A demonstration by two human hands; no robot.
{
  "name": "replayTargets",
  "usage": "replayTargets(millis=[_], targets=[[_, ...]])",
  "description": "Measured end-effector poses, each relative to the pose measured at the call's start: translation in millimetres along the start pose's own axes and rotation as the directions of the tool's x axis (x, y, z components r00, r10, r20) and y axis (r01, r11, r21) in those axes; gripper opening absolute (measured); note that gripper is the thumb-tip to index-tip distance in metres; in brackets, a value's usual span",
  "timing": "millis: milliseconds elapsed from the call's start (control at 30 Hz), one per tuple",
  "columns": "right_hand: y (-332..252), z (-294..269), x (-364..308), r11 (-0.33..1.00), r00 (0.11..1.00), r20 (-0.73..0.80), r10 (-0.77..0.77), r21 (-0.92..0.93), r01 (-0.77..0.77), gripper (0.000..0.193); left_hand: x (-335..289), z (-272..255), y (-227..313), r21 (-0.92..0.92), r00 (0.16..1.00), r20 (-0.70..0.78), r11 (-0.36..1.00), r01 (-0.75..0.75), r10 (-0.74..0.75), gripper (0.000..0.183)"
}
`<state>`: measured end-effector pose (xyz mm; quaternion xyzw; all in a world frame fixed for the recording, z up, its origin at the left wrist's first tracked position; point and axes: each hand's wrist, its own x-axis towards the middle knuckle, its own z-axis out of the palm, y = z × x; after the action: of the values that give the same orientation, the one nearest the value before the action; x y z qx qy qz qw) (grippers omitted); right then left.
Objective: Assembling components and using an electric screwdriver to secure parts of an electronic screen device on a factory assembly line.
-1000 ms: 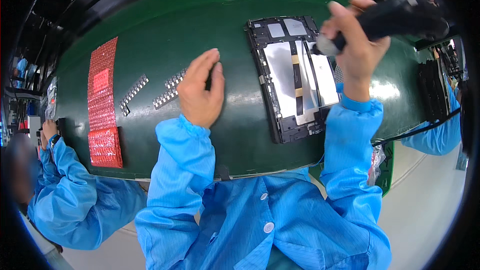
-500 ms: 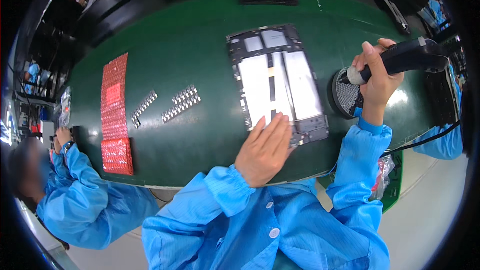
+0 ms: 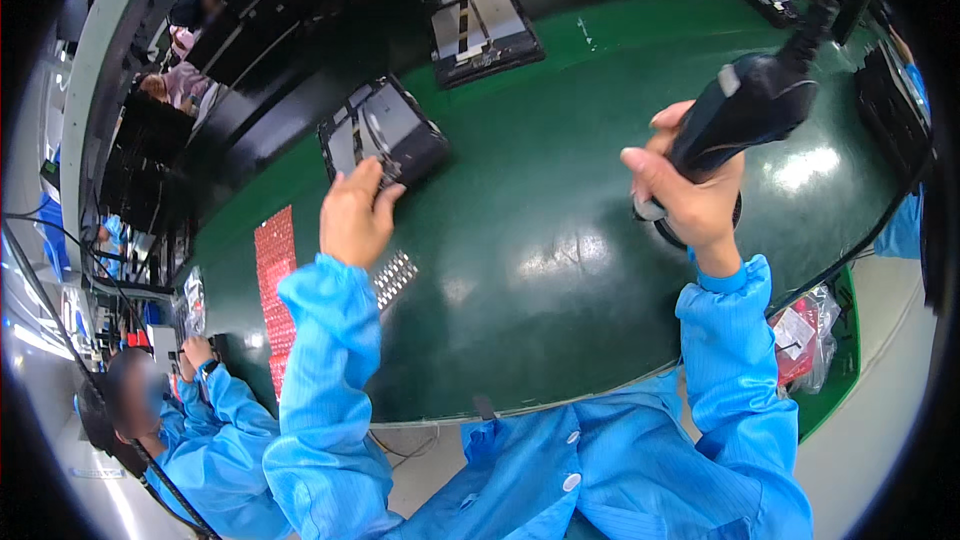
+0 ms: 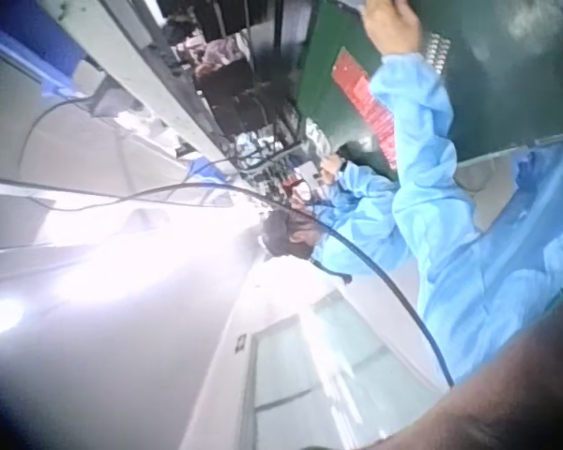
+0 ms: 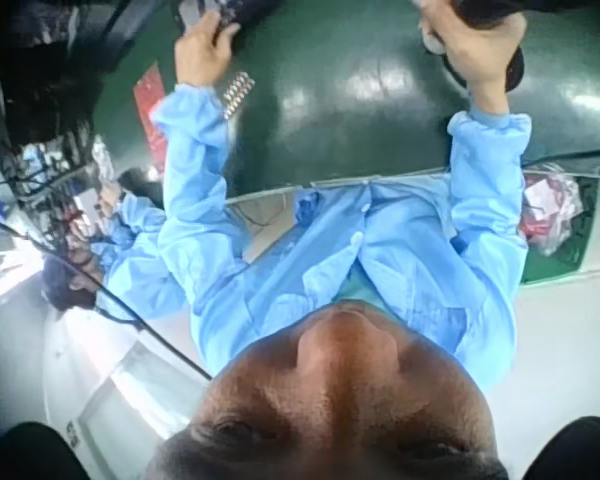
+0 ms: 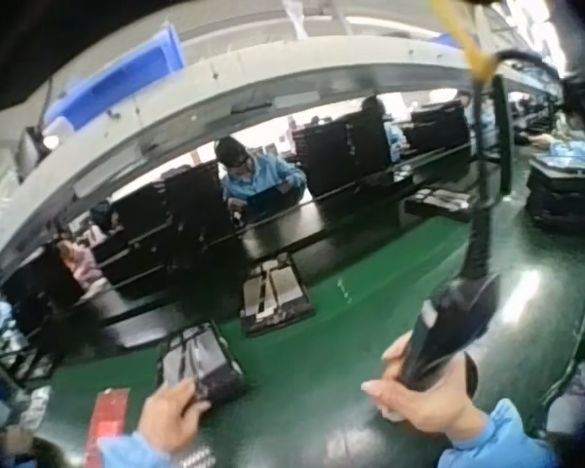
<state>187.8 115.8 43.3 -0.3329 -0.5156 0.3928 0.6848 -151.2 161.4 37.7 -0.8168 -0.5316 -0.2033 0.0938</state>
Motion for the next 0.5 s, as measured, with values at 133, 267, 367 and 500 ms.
replayTargets(millis=[133, 267, 367, 500], targets=[[-1, 5, -3, 0.998, 0.997, 0.047, 0.055, 0.009, -0.056, 0.03, 36, 7, -58, 0.286, 0.96, 0.119, 0.934, 0.212, -0.254, 0.028], [1, 4, -9, 0.989, 0.989, 0.05, 0.14, 0.042, -0.142, 0.03, 39, 15, -17, -0.014, 0.98, -0.163, 0.994, 0.111, -0.112, 0.039], [16, -2, -9, 0.995, 0.994, 0.038, 0.098, -0.002, -0.098, 0.028, 45, -44, 77, -0.341, 0.981, -0.192, 0.939, -0.042, -0.026, 0.059], [14, 8, 1, 0.997, 0.997, 0.079, 0.011, 0.074, -0.016, 0.027, 10, -140, 153, -0.937, 0.933, -0.349, 0.062, -0.345, -0.086, 0.053]])
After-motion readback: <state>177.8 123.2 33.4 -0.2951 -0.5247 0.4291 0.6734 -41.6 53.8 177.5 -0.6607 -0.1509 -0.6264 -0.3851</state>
